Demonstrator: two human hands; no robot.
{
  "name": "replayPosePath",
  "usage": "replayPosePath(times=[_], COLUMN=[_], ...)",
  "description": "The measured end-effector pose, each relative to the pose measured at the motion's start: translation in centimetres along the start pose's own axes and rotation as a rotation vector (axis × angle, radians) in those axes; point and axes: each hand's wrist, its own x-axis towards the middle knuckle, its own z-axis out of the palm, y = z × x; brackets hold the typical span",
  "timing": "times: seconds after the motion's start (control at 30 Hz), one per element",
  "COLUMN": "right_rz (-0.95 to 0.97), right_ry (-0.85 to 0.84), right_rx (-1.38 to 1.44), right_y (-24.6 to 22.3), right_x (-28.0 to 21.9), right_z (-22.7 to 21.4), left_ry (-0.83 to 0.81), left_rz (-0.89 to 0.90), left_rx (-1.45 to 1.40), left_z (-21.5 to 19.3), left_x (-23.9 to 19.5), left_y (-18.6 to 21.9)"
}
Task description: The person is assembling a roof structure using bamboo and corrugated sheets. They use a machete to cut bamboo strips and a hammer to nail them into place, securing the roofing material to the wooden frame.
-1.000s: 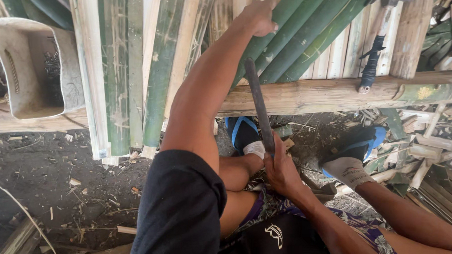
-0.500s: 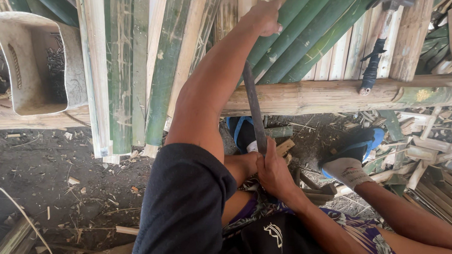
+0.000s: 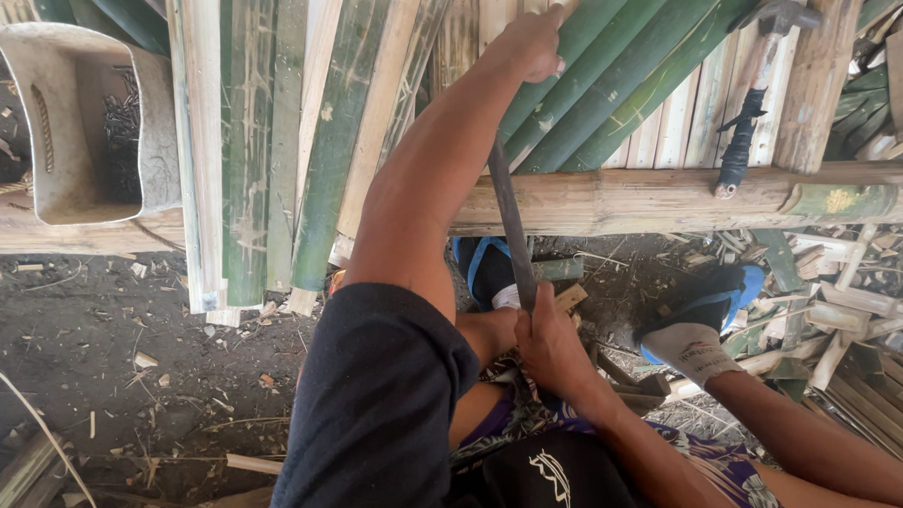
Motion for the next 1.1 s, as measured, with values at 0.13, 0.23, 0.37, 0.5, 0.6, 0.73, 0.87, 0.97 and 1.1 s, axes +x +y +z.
replayPosePath(times=[0.13,0.23,0.37,0.5,0.6,0.73,0.87,0.97,1.1], right_rz=[0.023,0.047,0.269,0.38,0.214,0.318,0.048,0.274,0.231], right_ry=[-0.058,-0.102,-0.21,-0.084,-0.018,0.214,0.606,0.882,1.009], right_rx=[0.077,0.102,0.16,0.488,0.654,0.382,0.774,0.482,0.393], right_y=[0.4,0.7,2.0,5.9,10.2,13.7,18.2,23.2,28.3], right_x=[-2.0,-3.4,-4.6,-6.7,-7.8,-9.3,-11.1,-10.6,-9.1], right_z=[-0.7,-1.9,-5.2,-8.6,-13.0,-19.8,-23.1,-21.2,-19.2], left_ry=[0.004,0.073,0.12,0.154,0.153,-0.087,-0.218,0.208,0.159], left_rz=[-0.031,-0.008,-0.039,0.332,0.685,0.84,0.815,0.831,0.541], left_rx=[-0.024,-0.075,0.054,0.464,0.848,1.301,0.944,0.655,0.184], left_z=[-0.1,-0.9,-3.2,-3.2,-2.7,-4.3,0.3,7.0,16.1], left_x=[-0.1,-1.7,-5.6,-7.7,-9.1,-11.0,-13.3,-14.2,-13.6], left_y=[0.2,0.5,1.3,0.2,1.0,9.1,21.3,28.2,34.1])
